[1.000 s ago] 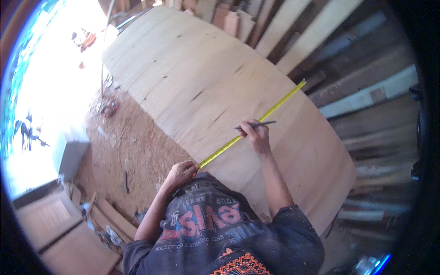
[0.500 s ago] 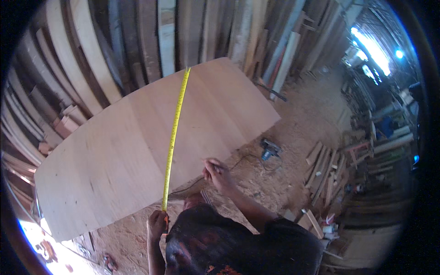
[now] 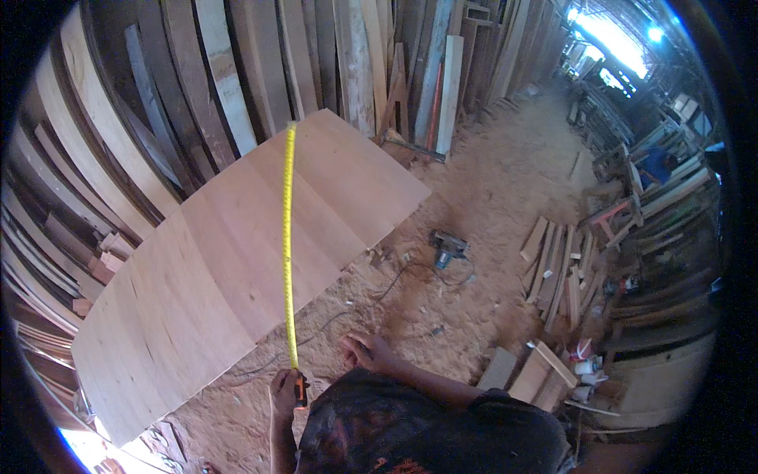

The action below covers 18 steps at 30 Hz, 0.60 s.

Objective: The person lifts and repositions a large plywood sheet in a woodworking shop, then uses a tape measure and pencil to mark measurements on the sheet. The person repeatedly measures different edges and marks the sheet with a pencil.

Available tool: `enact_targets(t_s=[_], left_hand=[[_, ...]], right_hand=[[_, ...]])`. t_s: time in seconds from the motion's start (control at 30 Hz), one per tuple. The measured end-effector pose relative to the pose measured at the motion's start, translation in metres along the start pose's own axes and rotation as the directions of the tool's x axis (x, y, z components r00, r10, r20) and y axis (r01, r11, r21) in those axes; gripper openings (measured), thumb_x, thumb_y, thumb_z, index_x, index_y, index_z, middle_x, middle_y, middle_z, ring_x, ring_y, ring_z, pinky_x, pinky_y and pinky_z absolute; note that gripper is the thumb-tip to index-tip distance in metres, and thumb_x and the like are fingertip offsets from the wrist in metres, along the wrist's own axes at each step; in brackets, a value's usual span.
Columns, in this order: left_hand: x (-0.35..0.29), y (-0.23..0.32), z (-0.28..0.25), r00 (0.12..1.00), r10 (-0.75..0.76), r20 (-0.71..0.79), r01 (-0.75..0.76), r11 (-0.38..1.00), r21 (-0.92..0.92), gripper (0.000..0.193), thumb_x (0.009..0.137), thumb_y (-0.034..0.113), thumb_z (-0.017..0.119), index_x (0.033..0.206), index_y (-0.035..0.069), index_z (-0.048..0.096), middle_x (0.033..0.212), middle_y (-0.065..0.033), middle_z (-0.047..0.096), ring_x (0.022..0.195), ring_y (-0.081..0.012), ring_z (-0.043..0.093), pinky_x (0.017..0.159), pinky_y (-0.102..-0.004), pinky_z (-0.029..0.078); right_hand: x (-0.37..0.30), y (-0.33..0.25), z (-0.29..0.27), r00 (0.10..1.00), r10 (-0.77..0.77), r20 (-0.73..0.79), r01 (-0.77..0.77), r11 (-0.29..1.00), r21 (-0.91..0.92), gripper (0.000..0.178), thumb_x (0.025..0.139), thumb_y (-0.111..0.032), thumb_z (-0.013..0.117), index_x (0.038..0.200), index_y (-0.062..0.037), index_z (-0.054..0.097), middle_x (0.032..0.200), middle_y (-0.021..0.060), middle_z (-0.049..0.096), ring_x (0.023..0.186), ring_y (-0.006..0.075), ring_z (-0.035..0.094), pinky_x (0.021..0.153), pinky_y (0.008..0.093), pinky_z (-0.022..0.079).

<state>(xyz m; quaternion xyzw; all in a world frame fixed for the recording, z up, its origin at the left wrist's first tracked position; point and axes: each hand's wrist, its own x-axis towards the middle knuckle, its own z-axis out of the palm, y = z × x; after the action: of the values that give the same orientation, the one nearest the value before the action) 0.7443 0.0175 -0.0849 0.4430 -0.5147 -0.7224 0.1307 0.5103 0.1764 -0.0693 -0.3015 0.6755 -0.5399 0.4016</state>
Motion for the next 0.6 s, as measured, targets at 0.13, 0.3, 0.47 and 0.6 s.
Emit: enact_targets(t_s=[0.13, 0.3, 0.47, 0.6], left_hand=[[0.039, 0.02, 0.036, 0.993, 0.087, -0.083, -0.084, 0.996, 0.038, 0.022, 0.101, 0.025, 0.062, 0.092, 0.005, 0.066, 0.075, -0.0053, 0.067, 0.059, -0.013, 0.062, 0.053, -0.0295, 0.051], [0.112, 0.054, 0.104, 0.994, 0.109, -0.031, -0.111, 0.992, -0.055, 0.023, 0.101, 0.028, 0.062, 0.094, 0.007, 0.065, 0.075, -0.0067, 0.067, 0.056, -0.0147, 0.061, 0.05, -0.0293, 0.05], [0.178, 0.105, 0.186, 0.984, 0.173, -0.051, -0.179, 0.969, -0.168, 0.024, 0.1, 0.03, 0.063, 0.094, 0.007, 0.065, 0.077, -0.0084, 0.067, 0.058, -0.0162, 0.062, 0.052, -0.0314, 0.053], [0.229, 0.113, 0.23, 0.982, 0.16, -0.101, -0.181, 0.952, -0.246, 0.023, 0.098, 0.031, 0.064, 0.094, 0.008, 0.066, 0.078, -0.0082, 0.066, 0.061, -0.0181, 0.063, 0.055, -0.0339, 0.054]], right_hand=[[0.009, 0.007, -0.075, 0.998, -0.056, -0.015, 0.054, 0.995, -0.083, 0.029, 0.107, -0.023, 0.052, 0.121, -0.0003, 0.063, 0.086, 0.0077, 0.069, 0.073, 0.0145, 0.066, 0.07, 0.0315, 0.055], [0.004, 0.048, -0.207, 0.977, -0.196, -0.084, 0.155, 0.923, -0.353, 0.027, 0.104, -0.021, 0.056, 0.121, -0.0009, 0.064, 0.087, 0.0068, 0.071, 0.074, 0.0149, 0.069, 0.068, 0.0325, 0.056], [-0.035, 0.081, -0.326, 0.872, 0.006, -0.489, -0.082, 0.988, -0.133, 0.019, 0.102, -0.015, 0.06, 0.113, -0.0001, 0.065, 0.076, 0.0089, 0.071, 0.07, 0.0179, 0.072, 0.061, 0.0301, 0.056], [-0.073, 0.092, -0.393, 0.737, 0.055, -0.674, -0.067, 0.998, 0.008, 0.019, 0.103, -0.018, 0.061, 0.11, -0.0005, 0.064, 0.074, 0.0106, 0.071, 0.066, 0.0169, 0.071, 0.058, 0.03, 0.056]])
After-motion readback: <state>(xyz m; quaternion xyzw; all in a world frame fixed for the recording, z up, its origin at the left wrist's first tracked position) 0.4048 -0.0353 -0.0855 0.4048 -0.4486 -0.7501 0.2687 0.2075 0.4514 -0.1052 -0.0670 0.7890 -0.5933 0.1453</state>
